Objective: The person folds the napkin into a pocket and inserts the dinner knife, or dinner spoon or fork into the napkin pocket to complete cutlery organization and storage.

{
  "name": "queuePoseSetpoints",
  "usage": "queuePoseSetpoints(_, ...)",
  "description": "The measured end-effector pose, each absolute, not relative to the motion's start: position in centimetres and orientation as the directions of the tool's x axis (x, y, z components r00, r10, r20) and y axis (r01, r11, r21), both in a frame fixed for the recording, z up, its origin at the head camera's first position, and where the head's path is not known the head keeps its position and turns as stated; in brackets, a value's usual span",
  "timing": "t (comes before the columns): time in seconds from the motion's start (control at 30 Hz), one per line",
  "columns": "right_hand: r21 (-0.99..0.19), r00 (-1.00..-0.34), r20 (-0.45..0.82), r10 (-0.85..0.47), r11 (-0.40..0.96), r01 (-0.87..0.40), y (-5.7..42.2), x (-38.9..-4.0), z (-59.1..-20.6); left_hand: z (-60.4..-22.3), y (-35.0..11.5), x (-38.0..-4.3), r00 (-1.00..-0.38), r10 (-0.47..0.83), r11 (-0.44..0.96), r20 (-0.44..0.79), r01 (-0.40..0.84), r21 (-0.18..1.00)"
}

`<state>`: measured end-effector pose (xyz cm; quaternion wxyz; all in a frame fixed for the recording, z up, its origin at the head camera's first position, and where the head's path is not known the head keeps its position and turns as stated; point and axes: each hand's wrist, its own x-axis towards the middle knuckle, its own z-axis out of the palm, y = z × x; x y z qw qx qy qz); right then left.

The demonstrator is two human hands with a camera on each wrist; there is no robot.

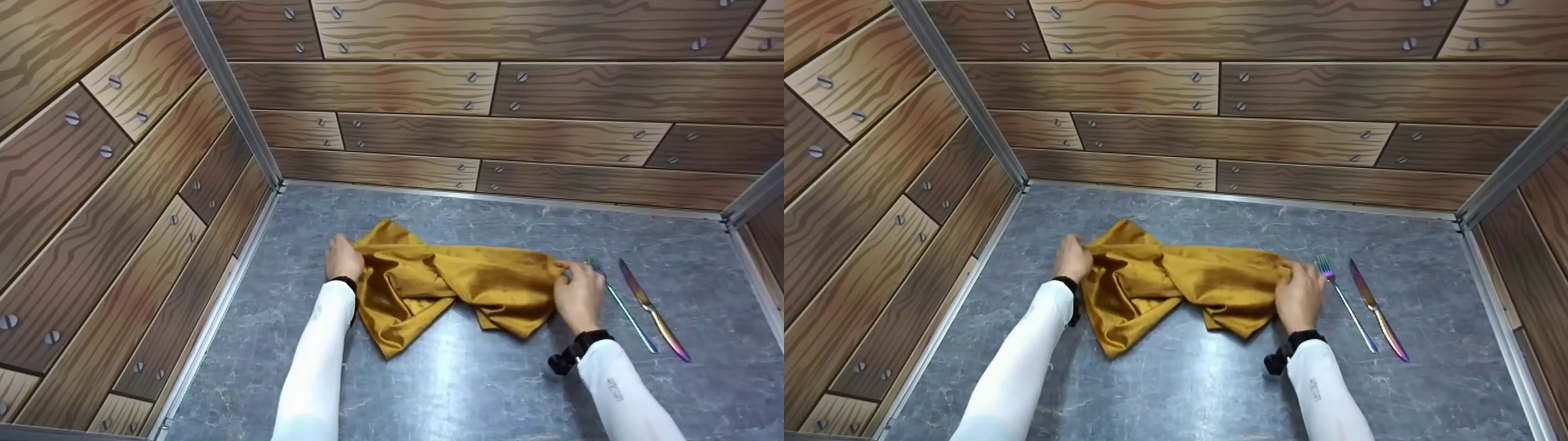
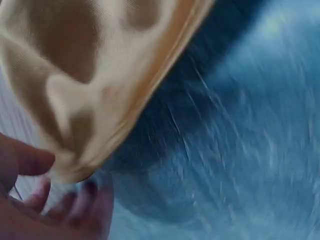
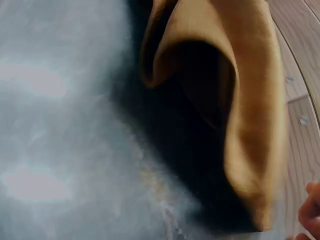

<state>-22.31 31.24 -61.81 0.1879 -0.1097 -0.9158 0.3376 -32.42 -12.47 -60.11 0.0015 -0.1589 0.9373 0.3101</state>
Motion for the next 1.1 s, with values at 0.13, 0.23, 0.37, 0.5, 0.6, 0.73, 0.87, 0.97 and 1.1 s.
queuePoseSetpoints(0.13,-0.547,-0.953,0.21,0.218,0.834,0.071,30.6,-22.2,-61.9,-60.1,-10.7,-32.1,-0.996,-0.046,0.876,0.072,-0.006,0.482)
queuePoseSetpoints(0.23,-0.495,-0.984,0.118,0.137,0.866,0.062,30.1,-22.2,-62.2,-59.9,-9.0,-31.1,-0.98,0.195,0.862,0.032,0.186,0.472)
queuePoseSetpoints(0.37,-0.421,-0.998,0.021,0.061,0.906,0.047,29.5,-22.0,-62.6,-59.8,-7.1,-29.7,-0.914,0.377,0.86,-0.149,0.286,0.423)
queuePoseSetpoints(0.5,-0.354,-0.998,-0.042,0.037,0.934,0.05,29.3,-21.8,-62.7,-59.9,-6.1,-29.1,-0.899,0.376,0.903,-0.222,0.302,0.306)
queuePoseSetpoints(0.6,-0.323,-0.996,-0.074,0.046,0.944,0.067,29.3,-21.7,-62.4,-59.9,-5.9,-29.2,-0.926,0.311,0.934,-0.214,0.255,0.25)
queuePoseSetpoints(0.73,-0.322,-0.993,-0.112,0.035,0.944,0.069,29.5,-21.6,-62.1,-59.9,-5.9,-29.7,-0.95,0.245,0.957,-0.193,0.206,0.202)
queuePoseSetpoints(0.87,-0.358,-0.995,-0.097,-0.03,0.934,0.007,29.6,-21.6,-62.2,-59.7,-5.8,-30.3,-0.967,0.219,0.972,-0.133,0.204,0.118)
queuePoseSetpoints(0.97,-0.371,-0.996,-0.054,-0.072,0.927,-0.047,29.4,-21.5,-62.1,-59.6,-5.5,-30.7,-0.973,0.215,0.976,-0.082,0.213,0.034)
queuePoseSetpoints(1.1,-0.401,-0.997,0.004,-0.076,0.913,-0.071,29.1,-21.4,-62.0,-59.6,-4.8,-31.0,-0.972,0.233,0.972,-0.025,0.234,-0.016)
